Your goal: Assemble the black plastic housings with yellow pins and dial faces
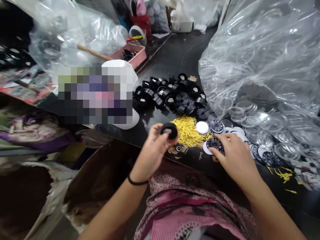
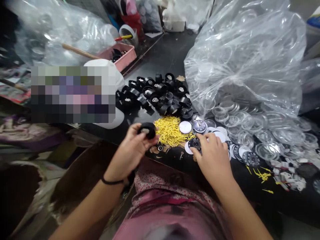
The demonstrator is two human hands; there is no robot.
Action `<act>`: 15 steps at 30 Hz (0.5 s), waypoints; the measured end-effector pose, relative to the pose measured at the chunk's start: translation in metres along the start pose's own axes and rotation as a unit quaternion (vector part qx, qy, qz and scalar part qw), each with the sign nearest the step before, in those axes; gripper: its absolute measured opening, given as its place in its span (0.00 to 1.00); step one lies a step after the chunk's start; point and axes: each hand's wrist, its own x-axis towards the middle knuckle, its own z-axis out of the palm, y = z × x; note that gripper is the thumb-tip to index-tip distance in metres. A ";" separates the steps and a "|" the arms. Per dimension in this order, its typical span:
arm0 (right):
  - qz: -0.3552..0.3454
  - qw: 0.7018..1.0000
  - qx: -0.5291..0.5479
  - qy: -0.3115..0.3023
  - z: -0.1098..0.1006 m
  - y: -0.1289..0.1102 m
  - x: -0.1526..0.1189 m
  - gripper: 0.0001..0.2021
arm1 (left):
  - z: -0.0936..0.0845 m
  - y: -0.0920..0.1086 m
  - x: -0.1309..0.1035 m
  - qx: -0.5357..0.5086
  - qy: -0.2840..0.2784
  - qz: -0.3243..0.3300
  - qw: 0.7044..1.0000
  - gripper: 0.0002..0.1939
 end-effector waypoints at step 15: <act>-0.002 0.948 0.315 0.037 -0.024 -0.028 -0.012 0.12 | 0.062 -0.029 -0.044 -0.236 -0.051 -0.235 0.942 0.18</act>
